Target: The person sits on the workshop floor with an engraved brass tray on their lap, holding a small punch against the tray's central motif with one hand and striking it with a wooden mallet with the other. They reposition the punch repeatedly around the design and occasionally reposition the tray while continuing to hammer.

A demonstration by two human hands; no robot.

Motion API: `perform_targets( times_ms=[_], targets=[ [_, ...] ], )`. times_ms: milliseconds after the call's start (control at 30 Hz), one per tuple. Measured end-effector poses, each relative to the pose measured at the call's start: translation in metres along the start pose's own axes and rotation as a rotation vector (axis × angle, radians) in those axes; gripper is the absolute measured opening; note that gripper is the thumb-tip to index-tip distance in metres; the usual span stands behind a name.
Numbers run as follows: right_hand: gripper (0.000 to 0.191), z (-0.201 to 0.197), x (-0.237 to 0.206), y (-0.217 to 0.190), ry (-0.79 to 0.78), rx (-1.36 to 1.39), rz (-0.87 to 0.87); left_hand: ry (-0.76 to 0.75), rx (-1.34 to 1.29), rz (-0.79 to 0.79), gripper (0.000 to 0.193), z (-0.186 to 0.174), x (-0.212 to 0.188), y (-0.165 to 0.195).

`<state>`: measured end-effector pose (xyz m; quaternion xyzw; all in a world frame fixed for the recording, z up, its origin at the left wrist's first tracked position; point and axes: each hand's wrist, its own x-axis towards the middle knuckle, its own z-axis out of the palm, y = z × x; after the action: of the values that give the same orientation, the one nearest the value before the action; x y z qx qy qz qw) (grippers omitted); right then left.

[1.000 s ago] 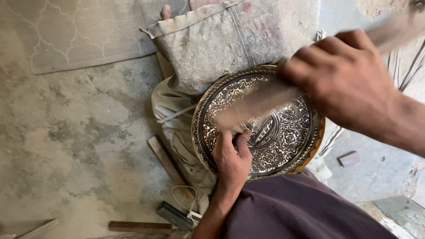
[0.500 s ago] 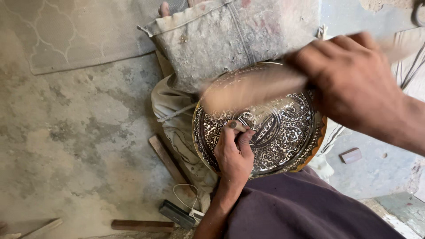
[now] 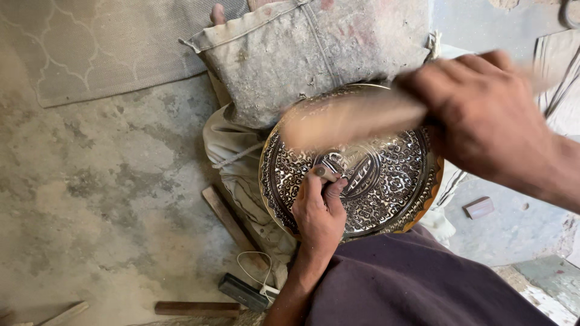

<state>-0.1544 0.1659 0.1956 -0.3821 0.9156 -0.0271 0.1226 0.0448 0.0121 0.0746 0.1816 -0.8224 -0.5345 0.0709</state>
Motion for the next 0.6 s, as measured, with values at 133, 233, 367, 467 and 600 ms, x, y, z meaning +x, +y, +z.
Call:
perform_targets(
  times_ms=[133, 233, 367, 467, 600],
  targets=[
    [0.045, -0.001, -0.006, 0.005, 0.084, -0.211, -0.1, 0.02, 0.022, 0.027, 0.027, 0.002, -0.001, -0.001],
    [0.055, 0.003, -0.011, 0.008, 0.015, -0.003, -0.013, 0.002, -0.031, 0.007, 0.024, 0.004, -0.003, -0.002],
    [0.051, 0.007, -0.018, 0.011, 0.048, -0.369, -0.124, -0.001, 0.049, 0.1, 0.024, 0.005, -0.005, -0.001],
    [0.06, 0.012, -0.023, 0.015, 0.023, -0.209, -0.028, -0.053, 0.067, 0.062, 0.023, 0.005, -0.004, 0.002],
    [0.038, 0.016, -0.04, 0.024, 0.095, -0.418, -0.097, -0.167, 0.037, 0.103, 0.032, 0.004, 0.005, 0.002]
  ],
)
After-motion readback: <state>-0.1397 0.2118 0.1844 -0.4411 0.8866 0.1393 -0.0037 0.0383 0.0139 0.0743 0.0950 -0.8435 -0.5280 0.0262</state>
